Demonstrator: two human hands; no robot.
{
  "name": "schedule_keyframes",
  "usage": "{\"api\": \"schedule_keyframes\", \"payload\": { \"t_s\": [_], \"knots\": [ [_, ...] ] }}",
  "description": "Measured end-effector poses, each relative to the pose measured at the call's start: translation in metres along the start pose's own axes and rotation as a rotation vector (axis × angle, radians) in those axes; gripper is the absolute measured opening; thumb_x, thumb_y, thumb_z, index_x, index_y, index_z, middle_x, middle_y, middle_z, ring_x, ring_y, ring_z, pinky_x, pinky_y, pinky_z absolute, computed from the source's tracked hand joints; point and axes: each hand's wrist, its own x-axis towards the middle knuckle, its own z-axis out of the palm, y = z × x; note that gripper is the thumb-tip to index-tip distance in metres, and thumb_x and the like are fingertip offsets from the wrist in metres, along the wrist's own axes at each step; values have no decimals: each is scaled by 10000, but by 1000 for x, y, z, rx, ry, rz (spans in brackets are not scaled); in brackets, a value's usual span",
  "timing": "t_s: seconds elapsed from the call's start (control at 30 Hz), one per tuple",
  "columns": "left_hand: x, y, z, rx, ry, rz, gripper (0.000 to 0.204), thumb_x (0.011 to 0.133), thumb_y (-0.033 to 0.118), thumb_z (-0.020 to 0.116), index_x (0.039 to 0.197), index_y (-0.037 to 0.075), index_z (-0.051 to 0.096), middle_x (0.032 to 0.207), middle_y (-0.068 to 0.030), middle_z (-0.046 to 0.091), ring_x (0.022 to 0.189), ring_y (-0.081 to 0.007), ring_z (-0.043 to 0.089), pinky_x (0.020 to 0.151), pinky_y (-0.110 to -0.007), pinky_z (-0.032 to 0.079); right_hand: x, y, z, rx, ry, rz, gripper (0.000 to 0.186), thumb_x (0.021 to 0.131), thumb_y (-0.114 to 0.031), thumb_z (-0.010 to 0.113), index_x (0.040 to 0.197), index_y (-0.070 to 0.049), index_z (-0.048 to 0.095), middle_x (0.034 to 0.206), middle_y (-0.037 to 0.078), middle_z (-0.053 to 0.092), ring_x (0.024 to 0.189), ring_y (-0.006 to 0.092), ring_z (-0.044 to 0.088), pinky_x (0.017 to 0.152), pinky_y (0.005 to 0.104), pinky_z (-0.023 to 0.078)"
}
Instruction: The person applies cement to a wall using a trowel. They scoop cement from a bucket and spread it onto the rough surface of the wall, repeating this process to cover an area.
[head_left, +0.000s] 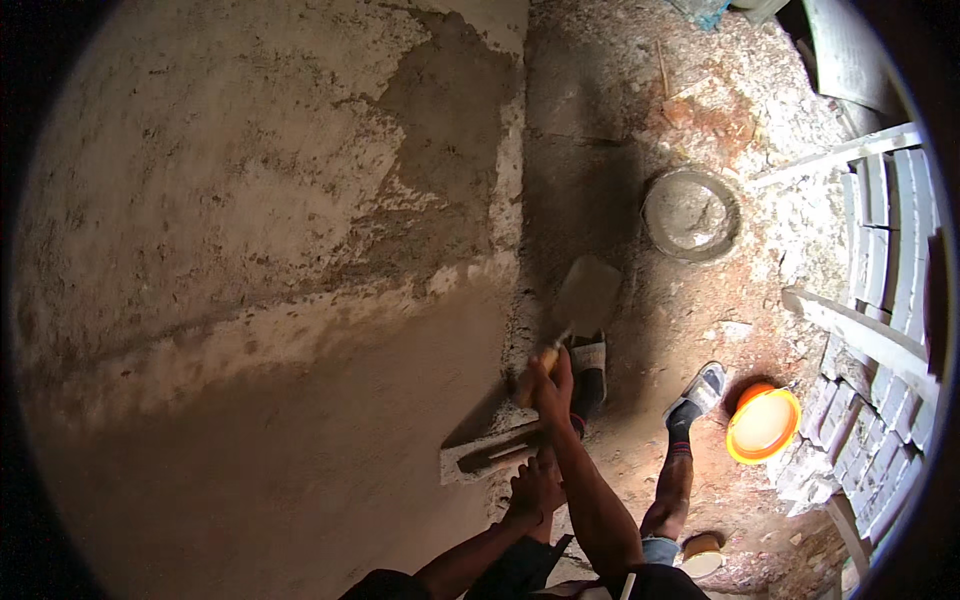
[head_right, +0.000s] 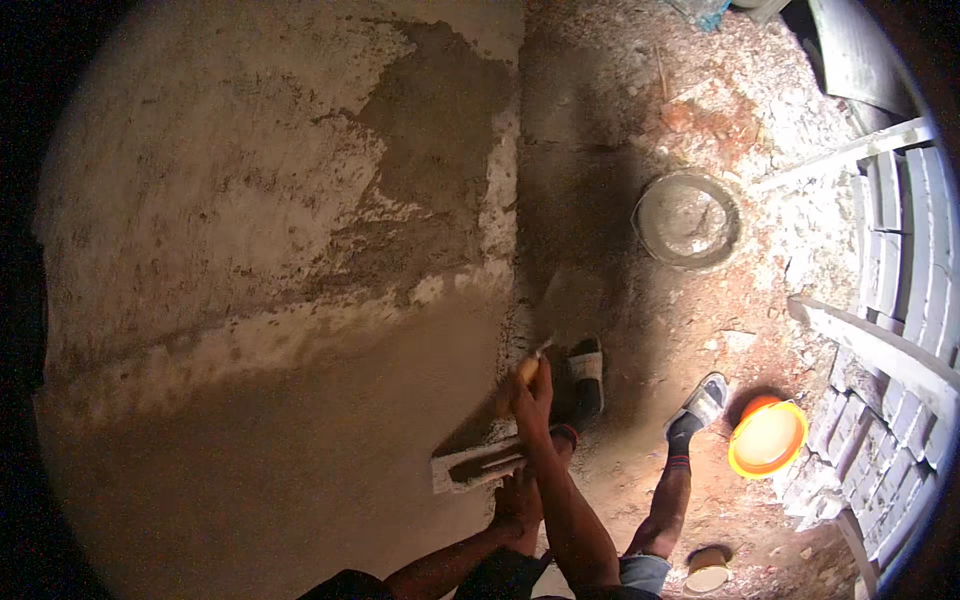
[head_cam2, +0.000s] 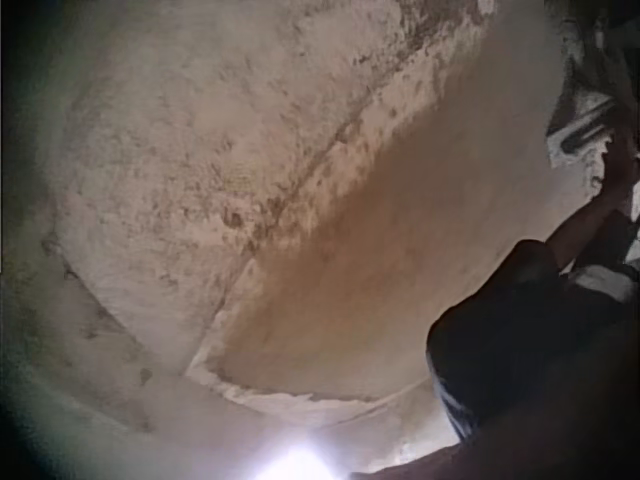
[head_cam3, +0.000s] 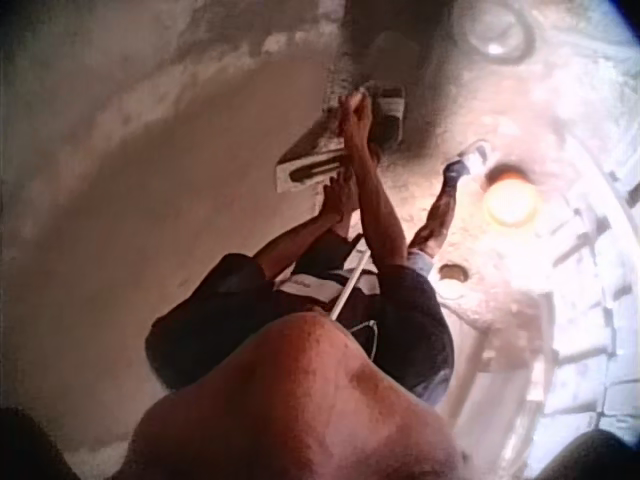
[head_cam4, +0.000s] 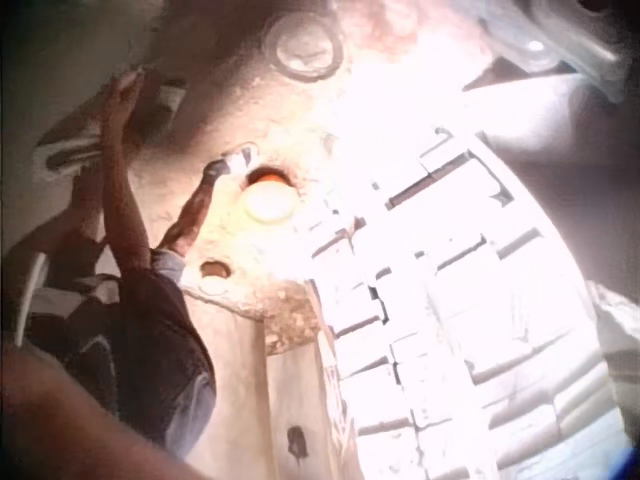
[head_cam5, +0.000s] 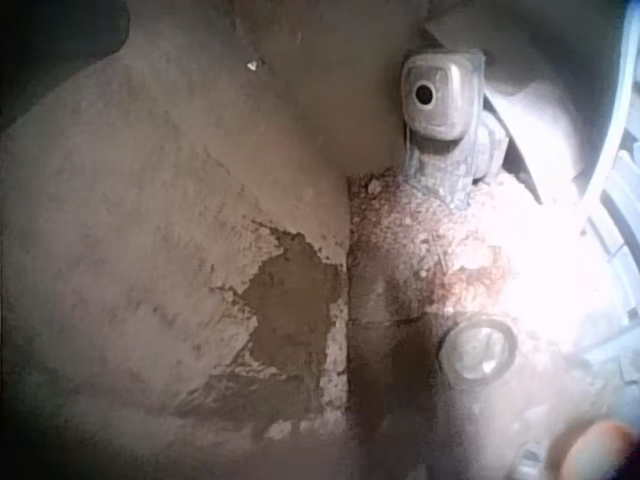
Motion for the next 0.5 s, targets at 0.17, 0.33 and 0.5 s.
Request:
{"api": "schedule_keyframes", "payload": {
  "t_s": [0.17, 0.33, 0.5],
  "knots": [
    [-21, -71, 81, -466, 33, -88, 363, 854, 285, 596, 1079, 2, 570, 1056, -222, 547, 940, -369, 575, 763, -490, 484, -7, 27, 139, -38, -312, 207, 522, 932, -99, 597, 1400, -71, 367, 984, 48, 587, 777, 112, 575, 635, 269, 507],
    [3, 2, 20, -113, -25, -43, 499, 740, 347, 648, 1118, 27, 587, 1123, -222, 549, 984, -379, 569, 753, -534, 478, -53, 82, 170, 446, -325, 161, 552, 940, -19, 533, 1439, -98, 310, 1023, 47, 576, 817, 108, 562, 647, 271, 505],
    [15, -6, -3, -72, -231, -132, 655, 732, 398, 646, 1301, 98, 524, 1242, -156, 496, 1108, -359, 510, 871, -551, 461, -140, 31, 198, 161, -513, 157, 452, 932, 16, 524, 1340, -108, 375, 995, 36, 535, 795, 104, 551, 631, 288, 501]
  ]
}}
